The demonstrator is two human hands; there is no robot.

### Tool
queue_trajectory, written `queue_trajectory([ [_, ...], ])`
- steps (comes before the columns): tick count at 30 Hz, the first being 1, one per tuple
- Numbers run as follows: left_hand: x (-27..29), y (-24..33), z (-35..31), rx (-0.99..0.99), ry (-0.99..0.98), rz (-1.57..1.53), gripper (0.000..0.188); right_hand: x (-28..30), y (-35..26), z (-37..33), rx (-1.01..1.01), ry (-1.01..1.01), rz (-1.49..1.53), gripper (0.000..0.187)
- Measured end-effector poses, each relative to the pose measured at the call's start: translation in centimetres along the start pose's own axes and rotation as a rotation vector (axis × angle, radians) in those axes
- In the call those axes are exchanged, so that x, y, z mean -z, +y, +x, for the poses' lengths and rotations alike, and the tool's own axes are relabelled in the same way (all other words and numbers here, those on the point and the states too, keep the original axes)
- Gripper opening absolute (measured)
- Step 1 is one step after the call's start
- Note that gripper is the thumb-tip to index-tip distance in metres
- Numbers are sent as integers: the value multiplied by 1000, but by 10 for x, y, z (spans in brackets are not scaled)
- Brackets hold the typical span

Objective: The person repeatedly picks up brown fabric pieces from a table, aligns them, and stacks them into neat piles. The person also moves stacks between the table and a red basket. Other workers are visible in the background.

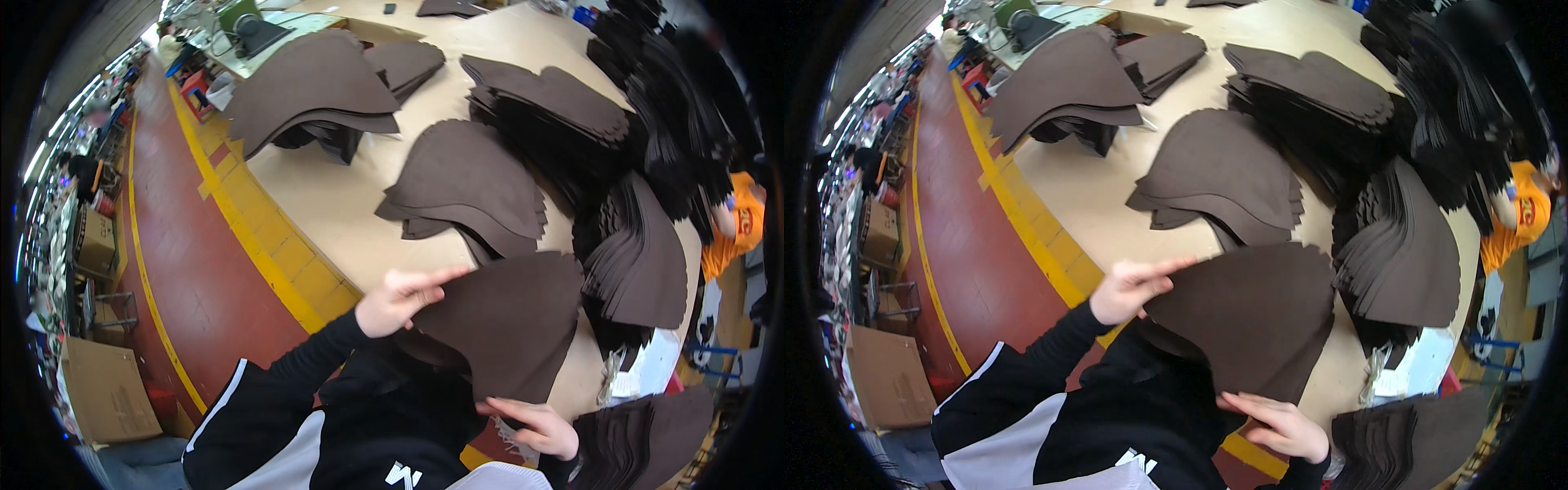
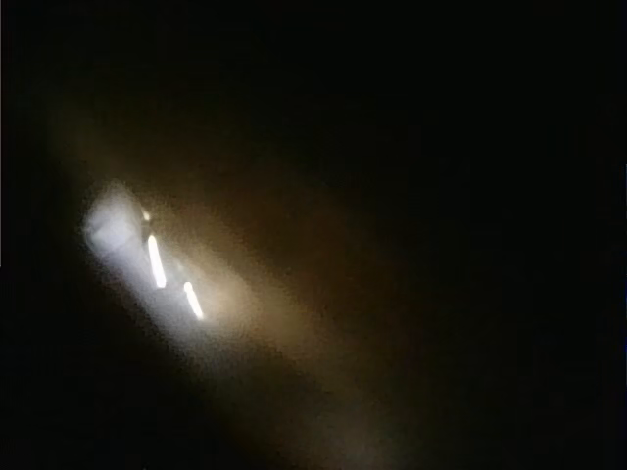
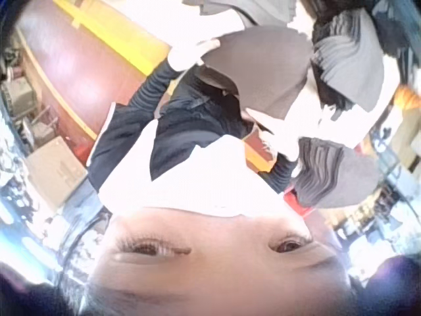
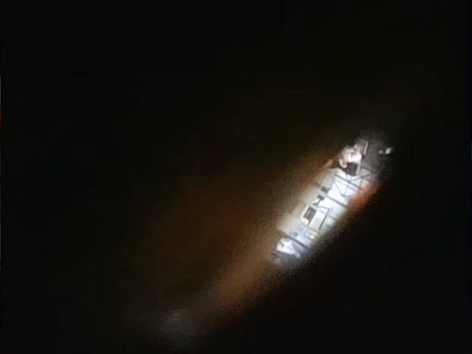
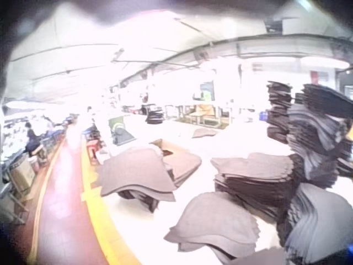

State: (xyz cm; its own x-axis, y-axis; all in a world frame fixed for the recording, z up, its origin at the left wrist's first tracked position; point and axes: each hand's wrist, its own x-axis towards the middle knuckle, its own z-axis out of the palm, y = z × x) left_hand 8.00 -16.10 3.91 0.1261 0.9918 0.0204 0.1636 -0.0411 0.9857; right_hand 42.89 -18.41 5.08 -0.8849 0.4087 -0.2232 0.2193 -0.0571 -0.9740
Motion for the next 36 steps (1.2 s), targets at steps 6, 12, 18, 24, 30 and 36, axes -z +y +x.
queue_trajectory([
  [6,115,46,16,-460,762,371,47,8,-5,-7,284,651,-233,66],
  [12,296,5,38,-269,932,-114,36,11,-10,1,197,519,-412,46],
  [18,266,-23,20,-390,1135,1516,43,30,-7,38,179,418,-899,54],
  [24,51,-31,-3,-212,81,655,60,80,23,95,13,625,-1272,68],
  [30,-22,-70,-10,-153,-212,601,82,15,33,90,79,427,-1184,90],
  [36,-33,-69,-2,-168,-242,417,97,-32,27,50,136,196,-1019,86],
])
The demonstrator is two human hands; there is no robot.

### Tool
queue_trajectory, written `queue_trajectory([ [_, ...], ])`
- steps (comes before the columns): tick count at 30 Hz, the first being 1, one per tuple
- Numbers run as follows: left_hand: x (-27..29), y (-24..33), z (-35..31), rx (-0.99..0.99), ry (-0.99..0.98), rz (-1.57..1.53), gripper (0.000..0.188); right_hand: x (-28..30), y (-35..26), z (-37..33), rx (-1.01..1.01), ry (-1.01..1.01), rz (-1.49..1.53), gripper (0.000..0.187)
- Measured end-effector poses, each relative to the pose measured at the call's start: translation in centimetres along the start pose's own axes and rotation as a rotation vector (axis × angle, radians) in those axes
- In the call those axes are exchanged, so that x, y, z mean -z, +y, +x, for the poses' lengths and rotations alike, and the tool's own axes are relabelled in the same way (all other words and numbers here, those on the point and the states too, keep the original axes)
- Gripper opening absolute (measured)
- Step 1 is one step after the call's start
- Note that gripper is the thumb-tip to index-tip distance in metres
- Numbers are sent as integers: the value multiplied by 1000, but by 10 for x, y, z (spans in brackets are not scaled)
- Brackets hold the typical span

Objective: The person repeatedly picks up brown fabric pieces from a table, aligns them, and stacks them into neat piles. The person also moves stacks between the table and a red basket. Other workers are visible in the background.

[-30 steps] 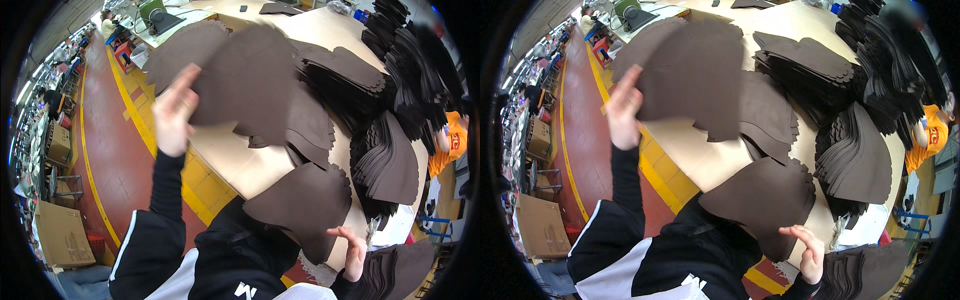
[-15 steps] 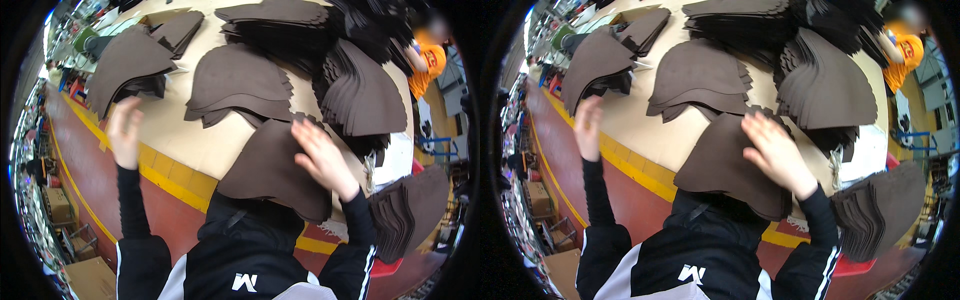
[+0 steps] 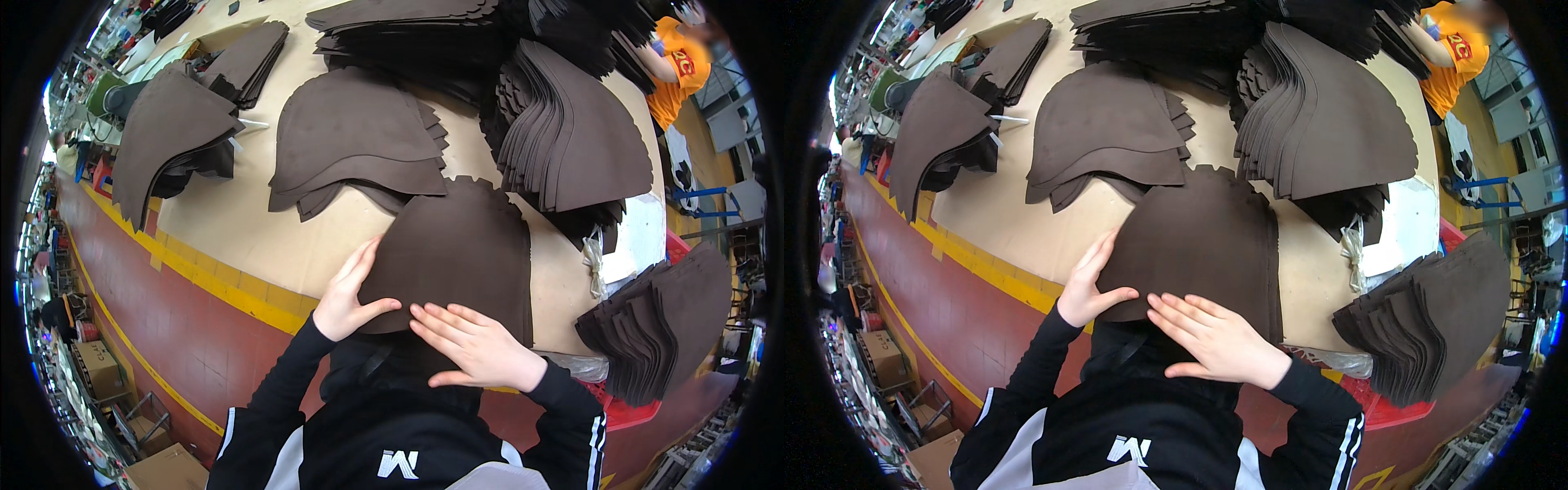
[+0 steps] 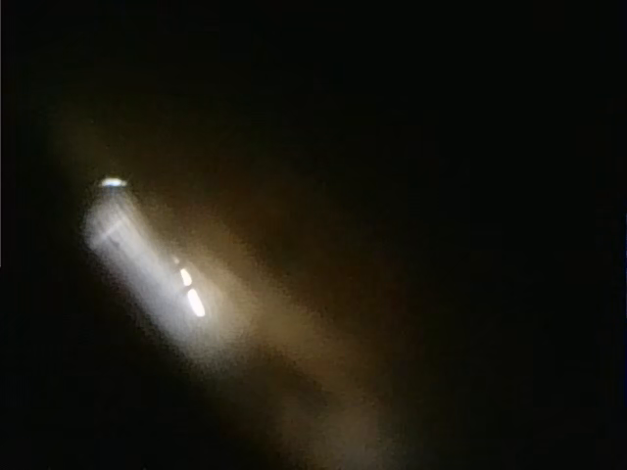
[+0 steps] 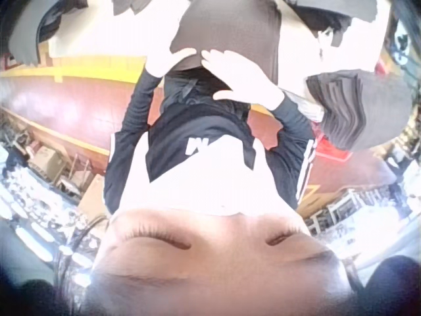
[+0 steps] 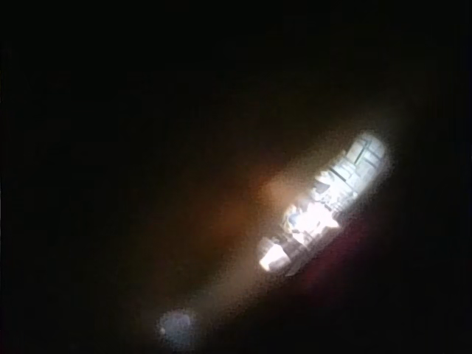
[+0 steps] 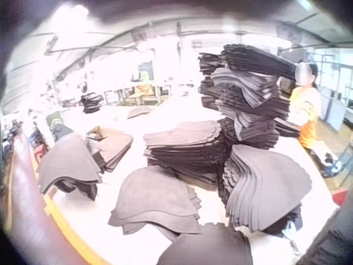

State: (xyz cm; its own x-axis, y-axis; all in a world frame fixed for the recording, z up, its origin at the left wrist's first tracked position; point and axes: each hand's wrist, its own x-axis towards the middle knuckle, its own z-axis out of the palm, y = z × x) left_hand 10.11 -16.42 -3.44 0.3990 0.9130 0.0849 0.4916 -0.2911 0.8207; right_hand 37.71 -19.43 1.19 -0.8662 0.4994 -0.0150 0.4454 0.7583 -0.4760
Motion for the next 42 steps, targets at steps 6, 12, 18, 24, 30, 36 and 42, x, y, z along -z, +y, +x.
queue_trajectory([
  [6,-8,13,13,61,79,-13,90,32,22,-33,-119,217,174,73],
  [12,-8,23,14,221,194,6,74,46,67,-7,-370,412,-125,68],
  [18,-3,4,15,217,250,-176,61,10,56,32,-263,288,-247,88],
  [24,5,12,4,170,217,-129,44,-4,-3,14,211,-127,534,84],
  [30,6,-7,12,448,94,-601,40,11,-5,24,225,69,148,71],
  [36,3,-5,14,329,95,-567,43,5,54,40,-143,271,-227,56],
  [42,5,-9,17,313,63,-532,42,47,118,26,-626,283,-42,51],
])
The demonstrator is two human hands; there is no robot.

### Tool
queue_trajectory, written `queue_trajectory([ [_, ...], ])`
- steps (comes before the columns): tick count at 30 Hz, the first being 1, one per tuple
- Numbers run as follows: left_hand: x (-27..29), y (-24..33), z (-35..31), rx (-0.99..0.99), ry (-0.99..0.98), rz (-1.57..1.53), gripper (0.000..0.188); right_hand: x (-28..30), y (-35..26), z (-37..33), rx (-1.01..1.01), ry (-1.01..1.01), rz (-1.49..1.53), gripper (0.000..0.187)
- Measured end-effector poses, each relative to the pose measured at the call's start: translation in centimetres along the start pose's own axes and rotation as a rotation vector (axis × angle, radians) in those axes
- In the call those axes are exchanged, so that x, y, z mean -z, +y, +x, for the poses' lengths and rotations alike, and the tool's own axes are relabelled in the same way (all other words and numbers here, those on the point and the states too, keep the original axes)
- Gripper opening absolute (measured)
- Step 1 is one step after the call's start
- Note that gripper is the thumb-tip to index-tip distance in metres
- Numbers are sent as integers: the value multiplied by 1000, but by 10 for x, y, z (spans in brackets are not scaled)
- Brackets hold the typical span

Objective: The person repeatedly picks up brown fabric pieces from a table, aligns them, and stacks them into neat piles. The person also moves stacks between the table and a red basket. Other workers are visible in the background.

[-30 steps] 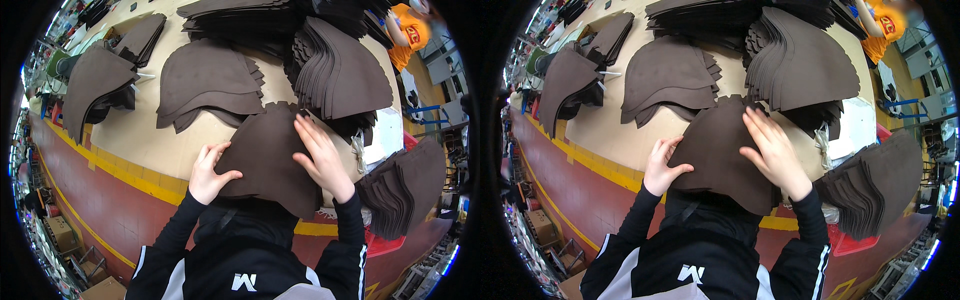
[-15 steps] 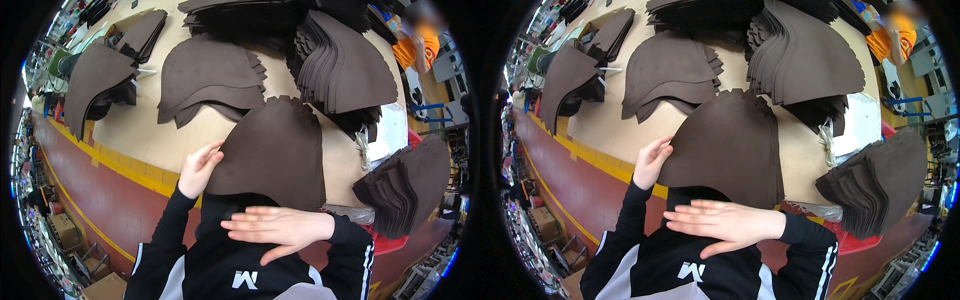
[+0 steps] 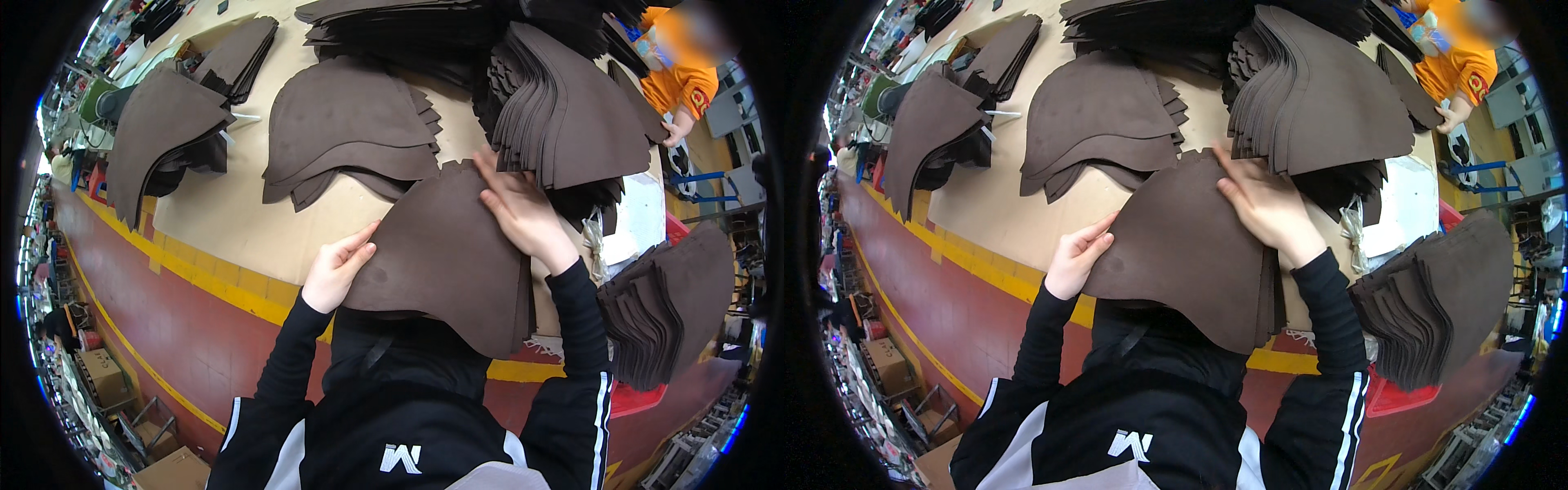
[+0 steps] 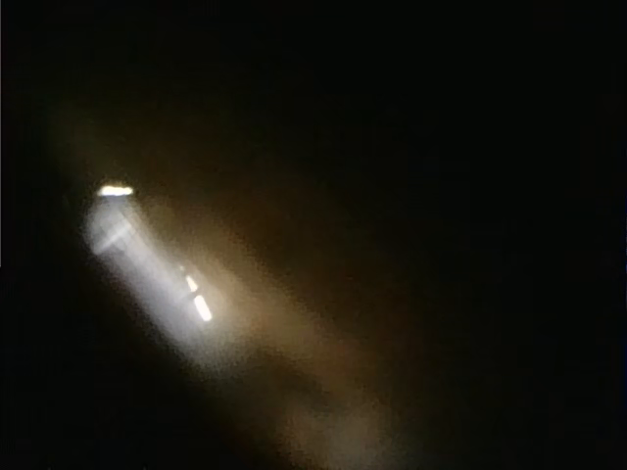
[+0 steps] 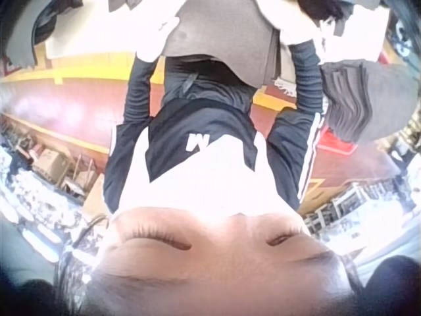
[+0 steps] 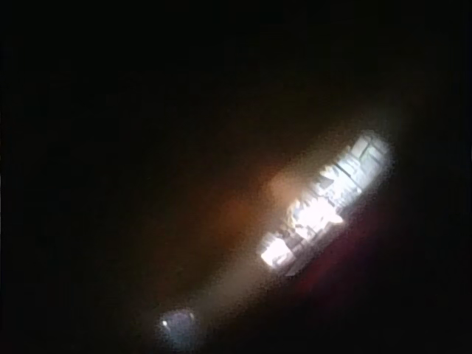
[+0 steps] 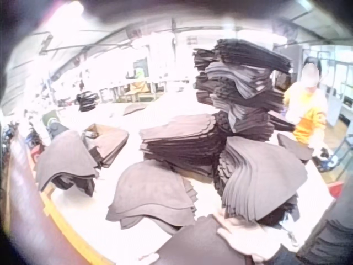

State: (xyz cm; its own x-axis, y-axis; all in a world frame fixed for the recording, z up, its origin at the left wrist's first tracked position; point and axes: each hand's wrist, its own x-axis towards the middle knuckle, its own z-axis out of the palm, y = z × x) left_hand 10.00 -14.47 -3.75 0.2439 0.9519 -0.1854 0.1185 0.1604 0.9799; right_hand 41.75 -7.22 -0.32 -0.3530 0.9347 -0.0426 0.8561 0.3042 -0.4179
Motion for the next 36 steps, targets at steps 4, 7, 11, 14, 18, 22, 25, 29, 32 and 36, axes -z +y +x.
queue_trajectory([
  [4,2,-1,-2,36,10,-34,42,-4,-12,-17,-71,55,-288,66],
  [7,-1,-8,-1,30,21,-42,42,-17,-69,-47,409,90,-142,74],
  [11,-4,-2,-4,21,47,-54,40,-38,-70,-56,552,-56,-96,62],
  [14,-2,-7,-11,-2,114,74,36,-17,-38,-34,388,106,-231,59],
  [18,-1,19,-13,-495,161,596,37,1,23,-21,13,4,32,47],
  [22,33,40,-5,-651,309,603,31,5,31,-47,-61,239,335,47],
  [25,66,54,21,-505,638,412,28,6,6,-69,90,354,179,47],
  [29,133,48,58,-496,752,854,34,8,-55,-81,384,124,-19,82],
  [32,105,51,53,-539,693,933,29,-20,-76,-85,537,-82,10,68],
  [36,9,31,3,-251,142,473,43,-34,-64,-61,488,-33,-111,56],
])
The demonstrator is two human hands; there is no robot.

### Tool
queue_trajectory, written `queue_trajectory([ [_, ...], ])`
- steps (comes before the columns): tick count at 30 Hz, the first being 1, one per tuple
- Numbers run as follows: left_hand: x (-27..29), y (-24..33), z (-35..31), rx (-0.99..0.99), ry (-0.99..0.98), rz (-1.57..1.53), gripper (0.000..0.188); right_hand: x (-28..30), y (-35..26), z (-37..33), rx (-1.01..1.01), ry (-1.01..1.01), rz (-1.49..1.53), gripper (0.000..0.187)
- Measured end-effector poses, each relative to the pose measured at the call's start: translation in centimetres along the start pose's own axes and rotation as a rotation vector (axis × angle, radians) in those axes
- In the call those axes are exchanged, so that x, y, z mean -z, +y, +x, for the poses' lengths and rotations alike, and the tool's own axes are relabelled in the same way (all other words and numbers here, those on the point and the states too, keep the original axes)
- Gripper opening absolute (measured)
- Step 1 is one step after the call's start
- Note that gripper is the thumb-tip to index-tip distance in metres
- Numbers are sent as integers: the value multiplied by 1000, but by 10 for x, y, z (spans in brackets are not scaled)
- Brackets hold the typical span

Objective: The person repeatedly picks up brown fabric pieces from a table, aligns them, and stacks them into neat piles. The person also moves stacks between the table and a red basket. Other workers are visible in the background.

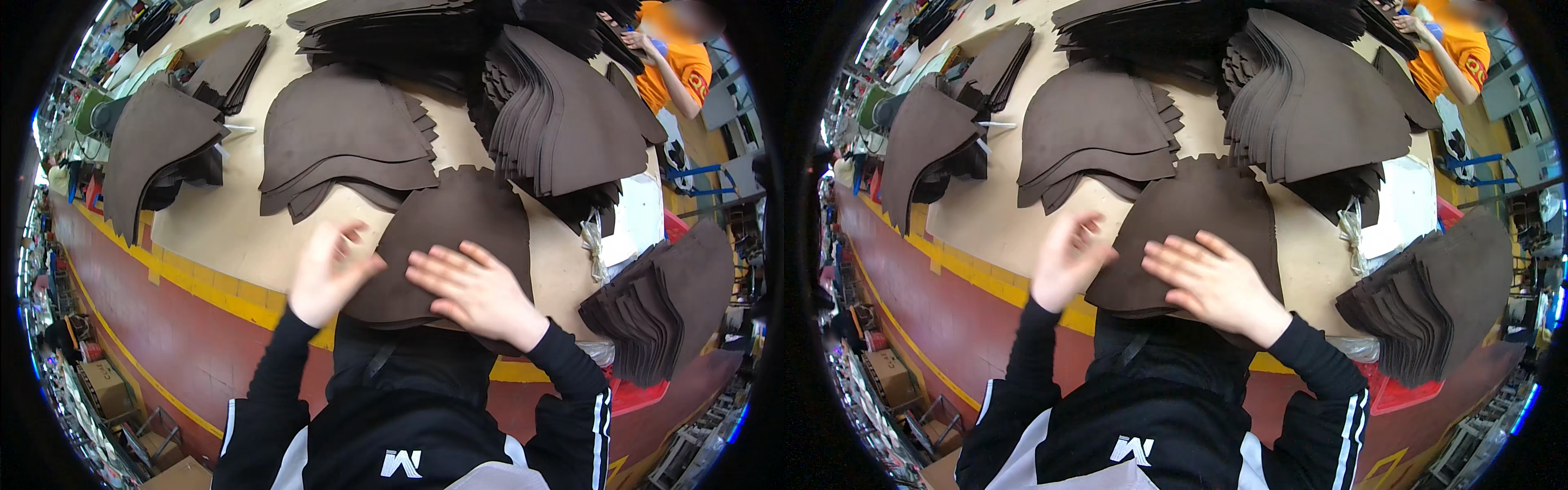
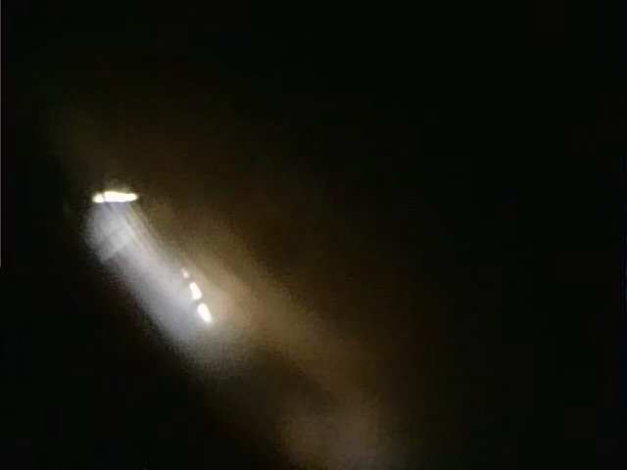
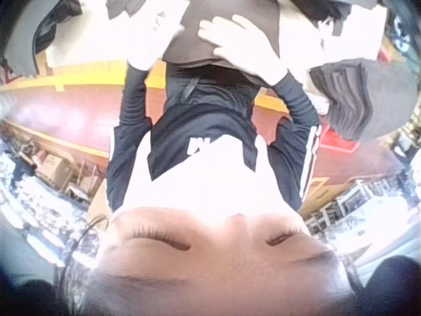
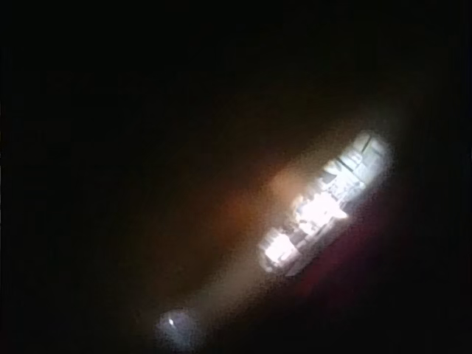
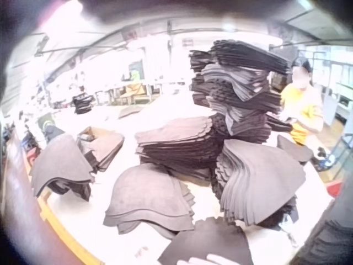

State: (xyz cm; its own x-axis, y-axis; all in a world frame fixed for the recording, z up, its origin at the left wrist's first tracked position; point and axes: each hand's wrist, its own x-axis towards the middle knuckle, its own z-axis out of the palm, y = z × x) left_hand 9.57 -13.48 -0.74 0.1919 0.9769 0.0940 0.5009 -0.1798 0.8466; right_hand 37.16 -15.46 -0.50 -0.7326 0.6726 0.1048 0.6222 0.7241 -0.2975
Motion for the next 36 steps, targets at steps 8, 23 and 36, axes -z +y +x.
queue_trajectory([
  [8,-33,-12,-16,233,-50,-153,55,22,82,27,-254,135,89,48],
  [23,-32,-17,-13,124,49,-179,28,12,64,0,-378,155,-181,78],
  [36,-37,-18,-16,173,102,-170,30,7,-19,-2,352,-314,504,88],
])
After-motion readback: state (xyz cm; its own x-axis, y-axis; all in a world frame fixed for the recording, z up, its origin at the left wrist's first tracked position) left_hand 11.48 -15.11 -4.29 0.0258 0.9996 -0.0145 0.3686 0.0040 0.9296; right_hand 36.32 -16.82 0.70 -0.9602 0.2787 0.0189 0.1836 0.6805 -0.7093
